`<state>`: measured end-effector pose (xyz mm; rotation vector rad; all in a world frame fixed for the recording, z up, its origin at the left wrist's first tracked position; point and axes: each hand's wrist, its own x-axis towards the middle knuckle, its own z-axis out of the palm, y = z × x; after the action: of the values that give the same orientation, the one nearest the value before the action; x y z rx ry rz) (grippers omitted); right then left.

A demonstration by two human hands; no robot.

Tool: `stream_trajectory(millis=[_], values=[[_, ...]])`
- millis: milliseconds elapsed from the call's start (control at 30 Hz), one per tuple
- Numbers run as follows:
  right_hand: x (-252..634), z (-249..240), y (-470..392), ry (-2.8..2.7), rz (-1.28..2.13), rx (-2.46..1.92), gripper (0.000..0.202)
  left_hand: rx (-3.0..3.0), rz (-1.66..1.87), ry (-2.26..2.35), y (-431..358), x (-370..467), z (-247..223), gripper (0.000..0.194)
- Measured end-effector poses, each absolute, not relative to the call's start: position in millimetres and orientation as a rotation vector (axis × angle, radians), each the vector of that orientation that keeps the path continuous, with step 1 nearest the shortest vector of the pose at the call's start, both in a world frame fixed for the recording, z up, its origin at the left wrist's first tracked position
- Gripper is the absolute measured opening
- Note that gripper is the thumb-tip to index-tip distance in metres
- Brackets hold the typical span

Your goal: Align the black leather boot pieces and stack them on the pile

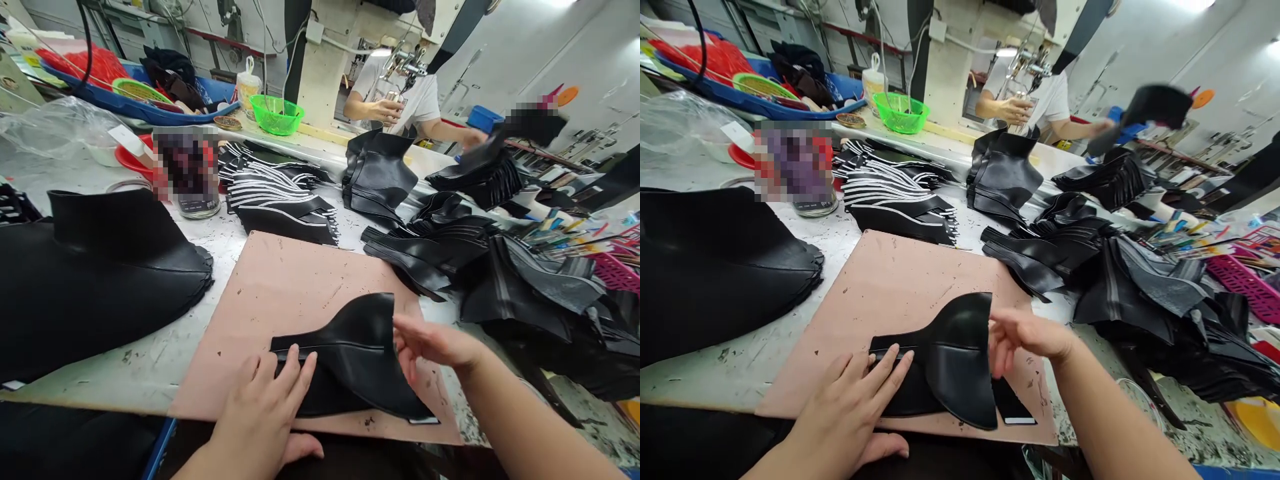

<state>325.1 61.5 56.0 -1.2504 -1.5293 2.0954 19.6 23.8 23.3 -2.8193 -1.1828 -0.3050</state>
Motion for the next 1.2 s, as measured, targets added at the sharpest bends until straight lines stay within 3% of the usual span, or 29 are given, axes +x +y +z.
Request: stream_trajectory(millis=[100, 267, 467, 833, 1000, 1200], values=[[312, 45, 35, -1.284, 2.111, -1.284, 0.087, -2.810, -0.279, -1.192, 23, 23, 21, 0.088], [290, 39, 29, -1.040, 1.727, -1.468, 0.085, -2.808, -0.169, -1.157, 25, 32, 28, 0.083], [300, 26, 37, -1.241, 1.624, -1.593, 0.065, -2.932, -0.082, -1.040, 29, 39, 28, 0.078], [297, 33, 41, -1.491, 1.386, -1.772, 0.058, -2.978, 0.019, -1.013, 25, 69, 30, 0.084], [319, 40, 38, -1.477, 1.481, -1.772, 0.062, -3.023, -0.023, -0.959, 24, 79, 25, 0.093], [340, 40, 29, -1.405, 1.606, -1.745, 0.066, -2.992, -0.034, -0.915, 23, 89, 26, 0.086]])
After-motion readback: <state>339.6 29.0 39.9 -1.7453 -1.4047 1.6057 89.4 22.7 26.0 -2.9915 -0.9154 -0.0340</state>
